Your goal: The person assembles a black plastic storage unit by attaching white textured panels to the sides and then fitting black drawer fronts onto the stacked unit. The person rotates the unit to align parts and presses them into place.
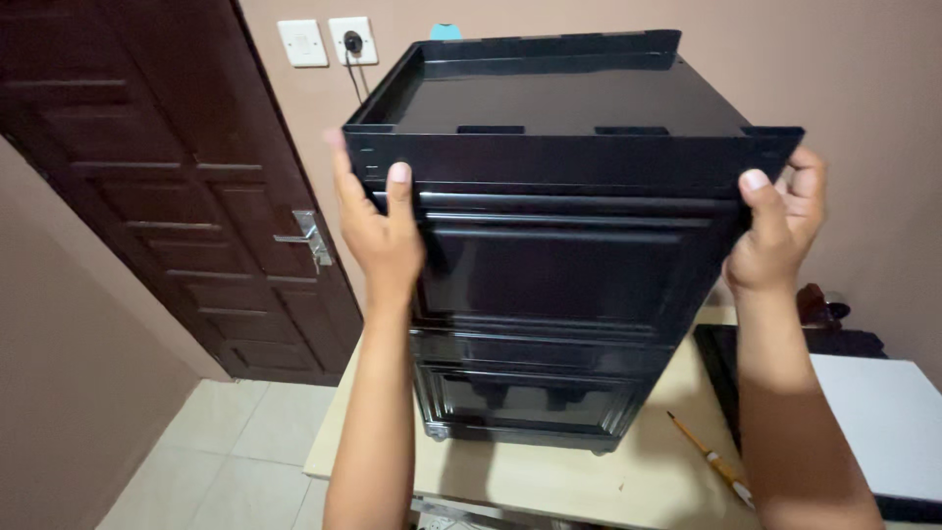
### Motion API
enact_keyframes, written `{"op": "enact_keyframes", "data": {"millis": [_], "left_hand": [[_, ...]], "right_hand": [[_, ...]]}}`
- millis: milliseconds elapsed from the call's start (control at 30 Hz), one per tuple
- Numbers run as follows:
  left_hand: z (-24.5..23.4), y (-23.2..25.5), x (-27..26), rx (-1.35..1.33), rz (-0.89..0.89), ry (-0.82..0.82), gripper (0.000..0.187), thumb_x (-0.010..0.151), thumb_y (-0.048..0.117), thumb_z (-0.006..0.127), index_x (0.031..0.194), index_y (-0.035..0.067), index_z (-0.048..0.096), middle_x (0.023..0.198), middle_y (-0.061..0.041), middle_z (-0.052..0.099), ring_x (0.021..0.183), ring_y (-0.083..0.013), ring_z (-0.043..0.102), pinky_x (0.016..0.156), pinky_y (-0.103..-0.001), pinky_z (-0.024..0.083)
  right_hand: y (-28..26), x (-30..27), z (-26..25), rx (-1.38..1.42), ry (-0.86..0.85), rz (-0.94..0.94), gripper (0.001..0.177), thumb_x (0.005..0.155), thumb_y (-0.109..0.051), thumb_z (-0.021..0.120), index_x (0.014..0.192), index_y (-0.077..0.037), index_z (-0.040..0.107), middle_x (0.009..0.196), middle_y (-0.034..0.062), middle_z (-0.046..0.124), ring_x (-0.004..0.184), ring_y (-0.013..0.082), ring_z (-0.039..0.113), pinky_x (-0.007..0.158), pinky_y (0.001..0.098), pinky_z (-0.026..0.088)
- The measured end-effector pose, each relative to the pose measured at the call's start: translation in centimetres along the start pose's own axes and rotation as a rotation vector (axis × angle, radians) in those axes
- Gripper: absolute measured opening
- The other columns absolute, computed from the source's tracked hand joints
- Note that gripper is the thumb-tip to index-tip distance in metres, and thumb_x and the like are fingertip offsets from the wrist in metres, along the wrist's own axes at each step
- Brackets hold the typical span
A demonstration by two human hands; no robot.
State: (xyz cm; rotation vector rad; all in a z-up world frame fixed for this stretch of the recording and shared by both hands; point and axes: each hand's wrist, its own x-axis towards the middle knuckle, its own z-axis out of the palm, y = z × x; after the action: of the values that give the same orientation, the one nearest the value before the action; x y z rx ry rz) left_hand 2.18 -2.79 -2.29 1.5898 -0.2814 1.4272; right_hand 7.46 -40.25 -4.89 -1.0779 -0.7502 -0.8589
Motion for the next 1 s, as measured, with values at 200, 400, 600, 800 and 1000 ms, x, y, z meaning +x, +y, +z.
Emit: {"op": "enact_keyframes", "data": {"millis": [200,400,600,800,1000], "left_hand": [[-4.2,-1.5,3.1,-0.441,-0.26,-0.213,0.053,0.097,0.015,0.074,0.143,-0.005,0.057,0.135,-0.015,0.068,0.124,-0.0184,0.065,0.108,-0.034,0.053],[-4.3,-2.0,3.5,-0.379,-0.266,-0.216,0.047,0.096,0.013,0.075,0.137,-0.005,0.062,0.123,-0.012,0.073,0.115,-0.0156,0.068,0.102,-0.03,0.055],[-4.4,-3.4,3.8,-0.497,-0.289,-0.23,0.045,0.099,0.011,0.071,0.14,-0.005,0.061,0.122,-0.01,0.073,0.11,-0.0124,0.067,0.099,-0.027,0.053],[-4.6,-6.0,5.0,-0.501,-0.343,-0.255,0.046,0.1,0.01,0.071,0.142,-0.005,0.061,0.123,-0.012,0.071,0.11,-0.0137,0.065,0.1,-0.028,0.052],[-4.1,-8.2,6.4,-0.693,-0.436,-0.234,0.052,0.101,0.013,0.066,0.148,-0.003,0.051,0.141,-0.013,0.064,0.126,-0.0165,0.062,0.11,-0.028,0.047]], "right_hand": [[-0.4,0.2,0.1,0.005,0.003,-0.003,0.033,0.102,-0.009,0.066,0.132,-0.002,0.055,0.128,0.0091,0.064,0.116,0.0154,0.057,0.114,0.0292,0.043],[-1.1,0.1,0.8,-0.039,0.06,0.021,0.029,0.097,-0.006,0.065,0.126,-0.003,0.059,0.118,0.008,0.067,0.106,0.0157,0.064,0.109,0.0298,0.052],[-1.0,-0.5,1.6,0.041,0.046,0.029,0.03,0.102,-0.003,0.067,0.13,-0.001,0.06,0.123,0.0113,0.069,0.11,0.0175,0.063,0.111,0.031,0.049],[-1.0,-0.8,3.0,0.009,0.068,0.012,0.034,0.102,-0.005,0.072,0.133,-0.001,0.059,0.124,0.0111,0.068,0.113,0.0177,0.063,0.111,0.0317,0.048],[-3.3,-3.2,6.8,-0.112,0.103,-0.036,0.04,0.103,-0.007,0.071,0.14,0.001,0.056,0.133,0.011,0.066,0.122,0.017,0.062,0.116,0.0316,0.047]]}}
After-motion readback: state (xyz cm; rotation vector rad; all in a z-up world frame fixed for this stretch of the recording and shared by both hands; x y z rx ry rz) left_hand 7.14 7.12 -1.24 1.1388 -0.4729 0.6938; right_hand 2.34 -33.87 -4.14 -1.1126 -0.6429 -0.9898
